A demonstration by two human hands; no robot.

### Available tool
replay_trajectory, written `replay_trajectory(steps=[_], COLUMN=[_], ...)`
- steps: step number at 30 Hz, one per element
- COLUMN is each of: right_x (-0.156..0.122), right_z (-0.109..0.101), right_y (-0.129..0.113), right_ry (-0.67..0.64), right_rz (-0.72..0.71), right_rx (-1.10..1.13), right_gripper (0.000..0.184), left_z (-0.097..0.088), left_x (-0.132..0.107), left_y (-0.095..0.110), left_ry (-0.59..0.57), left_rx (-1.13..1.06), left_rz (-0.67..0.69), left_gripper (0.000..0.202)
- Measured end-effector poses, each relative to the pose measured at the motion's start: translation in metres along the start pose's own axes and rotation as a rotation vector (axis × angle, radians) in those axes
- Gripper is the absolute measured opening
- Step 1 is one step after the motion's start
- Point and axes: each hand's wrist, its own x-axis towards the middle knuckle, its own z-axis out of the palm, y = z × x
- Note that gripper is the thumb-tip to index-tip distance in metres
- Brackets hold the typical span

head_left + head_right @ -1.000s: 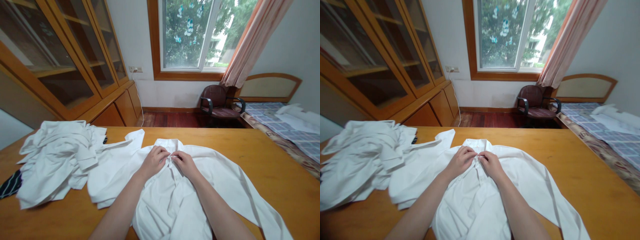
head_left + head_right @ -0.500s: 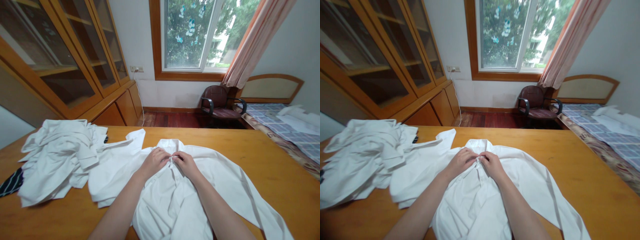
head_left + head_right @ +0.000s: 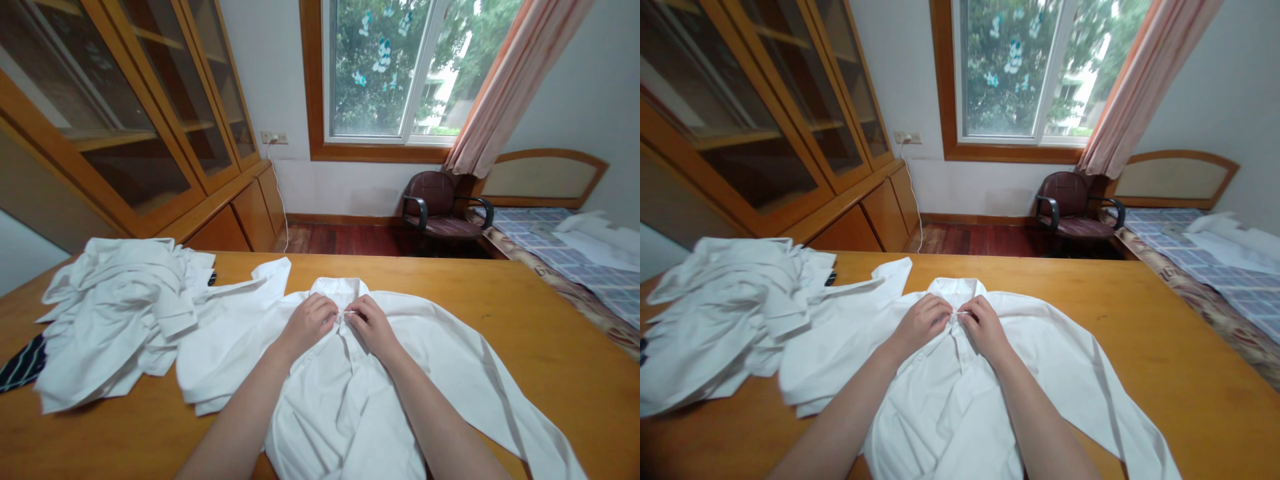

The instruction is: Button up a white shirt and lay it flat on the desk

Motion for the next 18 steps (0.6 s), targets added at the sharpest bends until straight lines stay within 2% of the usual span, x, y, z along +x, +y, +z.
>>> replay_trajectory(steps=[3, 6, 9, 14, 18], right_x=[-0.0010, -0.0010, -0.0006, 0.0000, 0.0003], right_z=[-0.0011, -0.0001, 0.0024, 0.0034, 0.0028], right_y=[-0.0019, -0.0023, -0.0010, 0.0010, 0.0016], right_ry=[0.010, -0.040, -0.083, -0.073, -0.070], right_rz=[-0.043, -0.058, -0.029, 0.055, 0.060], right_rx=[0.014, 0.011, -0.013, -0.057, -0.046], right_gripper=[0.009, 0.010, 0.008, 0.005, 0.006], left_z=[-0.0015, -0.0033, -0.0047, -0.0037, -0.0005], left_x=[0.0008, 0.0023, 0.0032, 0.0017, -0.0004], left_y=[0.0015, 0.0034, 0.0051, 0.0057, 0.0046], left_ry=[-0.022, -0.034, -0.023, 0.006, 0.010], left_rx=[0.023, 0.035, 0.042, 0.005, -0.067], left_rz=[0.012, 0.035, 0.044, 0.050, 0.044], left_gripper=[0.006, 0.006, 0.008, 0.010, 0.011])
